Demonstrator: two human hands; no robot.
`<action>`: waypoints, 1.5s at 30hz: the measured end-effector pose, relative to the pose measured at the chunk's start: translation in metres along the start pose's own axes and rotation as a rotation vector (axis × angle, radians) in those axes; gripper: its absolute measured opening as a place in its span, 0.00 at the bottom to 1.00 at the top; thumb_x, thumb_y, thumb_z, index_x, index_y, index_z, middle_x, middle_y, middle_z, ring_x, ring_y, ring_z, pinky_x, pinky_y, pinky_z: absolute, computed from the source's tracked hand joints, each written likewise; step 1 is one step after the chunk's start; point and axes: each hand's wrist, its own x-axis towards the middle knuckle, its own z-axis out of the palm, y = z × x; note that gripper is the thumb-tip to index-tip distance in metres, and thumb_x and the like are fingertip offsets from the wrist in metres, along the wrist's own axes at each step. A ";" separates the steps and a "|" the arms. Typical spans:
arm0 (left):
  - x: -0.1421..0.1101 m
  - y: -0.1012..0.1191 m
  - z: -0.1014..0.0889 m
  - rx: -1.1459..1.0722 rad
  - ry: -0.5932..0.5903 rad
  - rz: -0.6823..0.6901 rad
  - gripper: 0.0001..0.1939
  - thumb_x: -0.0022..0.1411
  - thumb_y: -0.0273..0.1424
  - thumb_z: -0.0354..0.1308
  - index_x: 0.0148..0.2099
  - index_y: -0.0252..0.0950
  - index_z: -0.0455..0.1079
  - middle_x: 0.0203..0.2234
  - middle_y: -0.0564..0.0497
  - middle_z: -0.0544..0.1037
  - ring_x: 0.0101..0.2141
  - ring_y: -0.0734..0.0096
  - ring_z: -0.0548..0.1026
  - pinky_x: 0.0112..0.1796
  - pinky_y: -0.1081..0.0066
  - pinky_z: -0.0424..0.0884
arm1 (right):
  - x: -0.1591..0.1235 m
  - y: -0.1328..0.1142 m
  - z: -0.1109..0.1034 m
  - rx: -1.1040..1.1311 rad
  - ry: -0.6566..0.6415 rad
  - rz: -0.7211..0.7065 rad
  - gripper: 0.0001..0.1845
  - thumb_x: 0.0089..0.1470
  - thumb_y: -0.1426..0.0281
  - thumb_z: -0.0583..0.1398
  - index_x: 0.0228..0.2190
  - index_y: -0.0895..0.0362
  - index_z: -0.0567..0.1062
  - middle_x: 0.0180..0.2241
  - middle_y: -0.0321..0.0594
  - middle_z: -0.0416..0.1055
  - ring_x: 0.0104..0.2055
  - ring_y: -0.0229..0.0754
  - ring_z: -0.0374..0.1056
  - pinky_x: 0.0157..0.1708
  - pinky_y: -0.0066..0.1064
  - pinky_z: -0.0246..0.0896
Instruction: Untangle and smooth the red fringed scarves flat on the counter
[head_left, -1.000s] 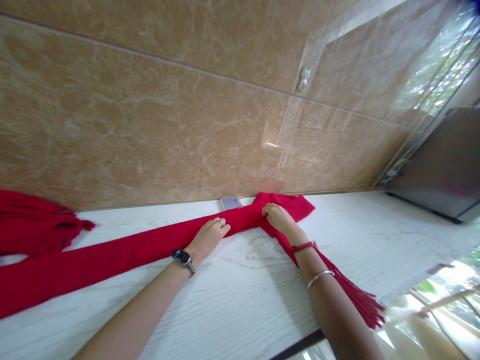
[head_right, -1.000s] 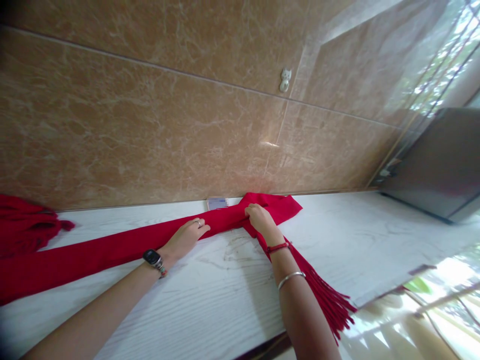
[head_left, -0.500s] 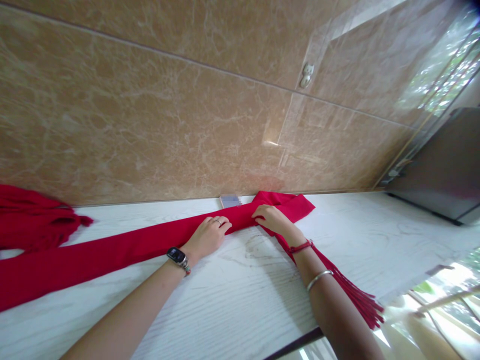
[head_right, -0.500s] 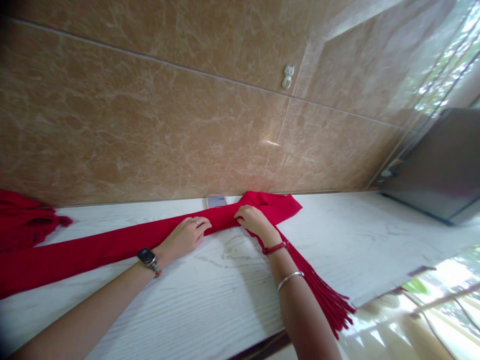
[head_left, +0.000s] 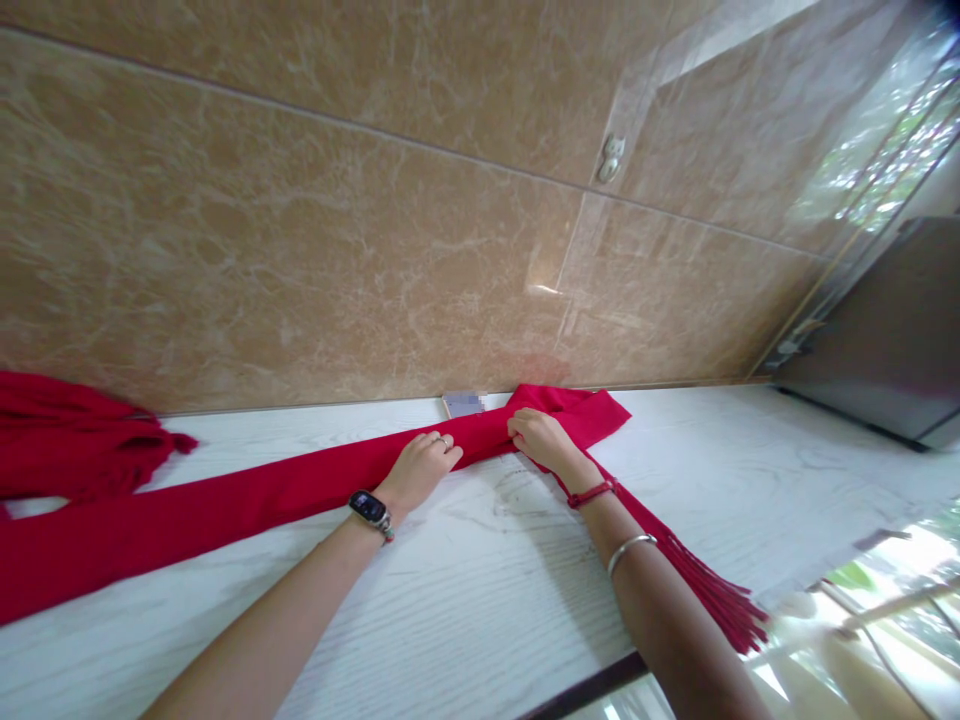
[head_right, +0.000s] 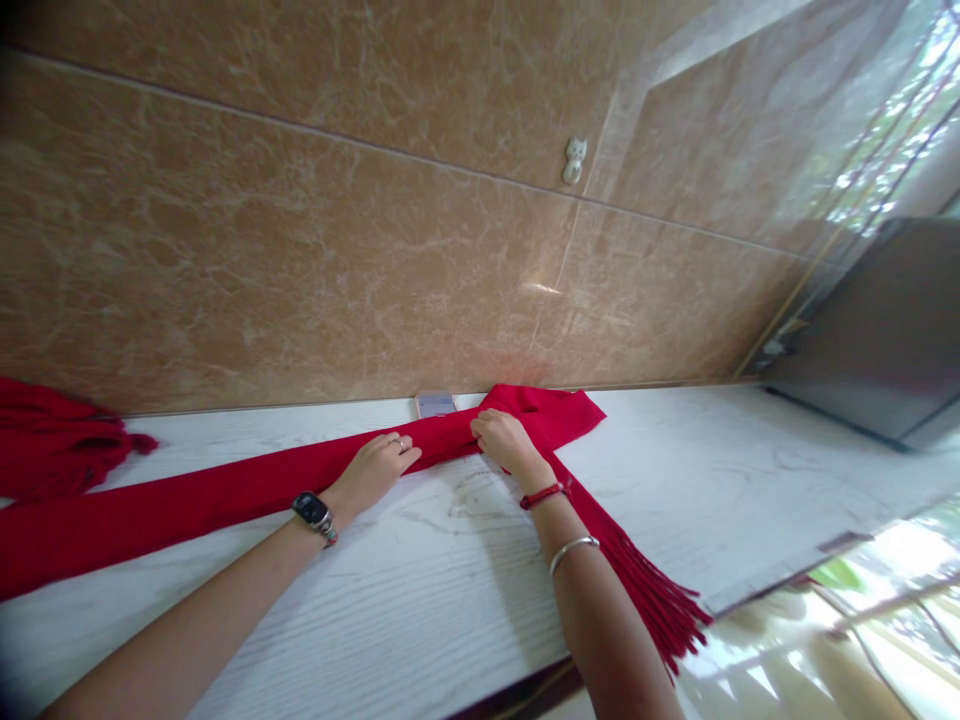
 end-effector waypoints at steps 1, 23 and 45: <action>-0.001 -0.001 0.001 -0.004 -0.012 0.010 0.07 0.60 0.20 0.49 0.37 0.33 0.67 0.34 0.46 0.71 0.37 0.65 0.68 0.38 0.67 0.65 | -0.001 0.000 0.001 0.013 -0.010 -0.009 0.12 0.48 0.81 0.51 0.27 0.60 0.73 0.28 0.41 0.70 0.34 0.39 0.64 0.35 0.26 0.56; -0.002 0.006 -0.012 0.039 -0.161 -0.075 0.09 0.58 0.18 0.51 0.41 0.30 0.68 0.31 0.45 0.75 0.33 0.64 0.74 0.31 0.69 0.71 | -0.006 -0.001 -0.017 0.041 -0.118 0.073 0.12 0.53 0.78 0.53 0.33 0.60 0.75 0.35 0.43 0.73 0.38 0.39 0.68 0.37 0.25 0.58; -0.004 0.016 -0.017 0.107 -0.141 -0.120 0.12 0.57 0.18 0.52 0.45 0.27 0.67 0.35 0.41 0.76 0.40 0.62 0.73 0.37 0.67 0.68 | -0.006 0.001 -0.020 0.046 -0.104 0.085 0.13 0.52 0.79 0.52 0.33 0.60 0.76 0.35 0.43 0.73 0.38 0.39 0.68 0.39 0.24 0.59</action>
